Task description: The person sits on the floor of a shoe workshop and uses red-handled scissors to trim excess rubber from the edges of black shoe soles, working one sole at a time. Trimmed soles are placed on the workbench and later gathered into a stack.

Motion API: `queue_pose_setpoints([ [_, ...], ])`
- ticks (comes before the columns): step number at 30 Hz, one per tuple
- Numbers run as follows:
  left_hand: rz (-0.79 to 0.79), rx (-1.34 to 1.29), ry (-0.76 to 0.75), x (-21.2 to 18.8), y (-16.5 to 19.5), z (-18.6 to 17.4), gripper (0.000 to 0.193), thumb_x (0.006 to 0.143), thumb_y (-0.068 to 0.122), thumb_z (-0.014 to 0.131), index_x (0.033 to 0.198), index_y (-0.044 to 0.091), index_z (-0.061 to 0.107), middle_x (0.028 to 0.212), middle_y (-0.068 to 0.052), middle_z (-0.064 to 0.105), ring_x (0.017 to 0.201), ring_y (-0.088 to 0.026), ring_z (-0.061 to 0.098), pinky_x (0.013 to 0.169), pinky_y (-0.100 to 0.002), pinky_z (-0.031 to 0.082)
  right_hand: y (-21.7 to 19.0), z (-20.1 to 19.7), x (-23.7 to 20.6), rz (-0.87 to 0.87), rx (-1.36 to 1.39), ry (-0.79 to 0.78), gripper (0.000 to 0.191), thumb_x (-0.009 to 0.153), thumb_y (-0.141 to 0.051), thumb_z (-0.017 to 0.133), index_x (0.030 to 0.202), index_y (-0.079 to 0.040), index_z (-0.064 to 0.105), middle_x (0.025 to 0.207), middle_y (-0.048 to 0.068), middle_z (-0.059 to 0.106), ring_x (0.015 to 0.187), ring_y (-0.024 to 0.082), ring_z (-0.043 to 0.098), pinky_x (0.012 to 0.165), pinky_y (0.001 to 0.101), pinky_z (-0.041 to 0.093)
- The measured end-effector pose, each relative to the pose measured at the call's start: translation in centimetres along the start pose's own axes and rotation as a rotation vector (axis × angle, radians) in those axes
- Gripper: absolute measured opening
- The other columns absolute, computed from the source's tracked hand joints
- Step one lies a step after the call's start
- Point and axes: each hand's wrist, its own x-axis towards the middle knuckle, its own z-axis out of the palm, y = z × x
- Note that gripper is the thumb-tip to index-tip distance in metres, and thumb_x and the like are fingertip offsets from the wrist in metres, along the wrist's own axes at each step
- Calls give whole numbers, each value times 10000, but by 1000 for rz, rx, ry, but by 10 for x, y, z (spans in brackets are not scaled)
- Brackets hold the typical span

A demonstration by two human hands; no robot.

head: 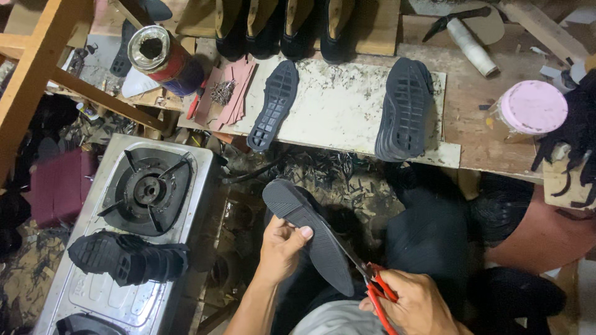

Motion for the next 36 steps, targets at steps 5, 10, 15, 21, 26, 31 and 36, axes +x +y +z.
queue_pose_setpoints([
  [5,-21,10,3,-2,3,0,349,896,-17,726,1221,16,603,1078,-88,700,982,-195,676,879,-370,558,-11,-3,2,143,71,-44,564,637,-223,936,1124,-38,719,757,83,776,581,194,803,523,319,616],
  [10,-36,-14,-102,-4,-1,3,388,889,-30,720,1254,11,595,1133,-65,693,1035,-171,674,930,-349,555,-20,-2,9,181,15,-26,424,637,-248,949,898,-38,690,713,128,722,559,261,736,512,377,561],
  [15,-17,-21,-144,-2,-6,5,423,905,-30,723,1300,15,579,1128,-68,699,1015,-160,673,912,-334,549,-10,5,4,106,63,8,354,696,-234,917,759,-21,641,640,111,734,565,225,756,517,350,571],
  [21,-95,-223,-65,5,4,7,435,950,81,689,1365,80,560,1079,-39,696,918,-144,674,772,-316,548,-1,8,1,365,201,-80,299,708,-194,888,932,-70,734,589,108,756,534,223,749,528,348,581],
  [26,-73,-240,16,10,4,16,431,934,70,684,1347,78,562,1118,-40,704,993,-140,688,893,-314,567,-15,2,6,249,72,11,420,663,-221,917,983,-61,697,725,95,733,568,200,745,526,336,578],
  [31,-99,-242,-48,2,-9,29,401,944,45,690,1325,57,566,1120,-57,709,983,-152,704,868,-328,585,-29,-2,17,206,-28,69,527,650,-297,933,1048,-53,690,729,126,693,578,256,698,540,374,549],
  [36,-236,-269,-109,-5,-11,30,344,943,50,685,1265,46,564,1050,-93,724,918,-179,732,812,-343,614,-29,-2,20,282,151,7,413,806,-313,774,1117,-62,670,704,85,793,640,189,787,579,319,631],
])
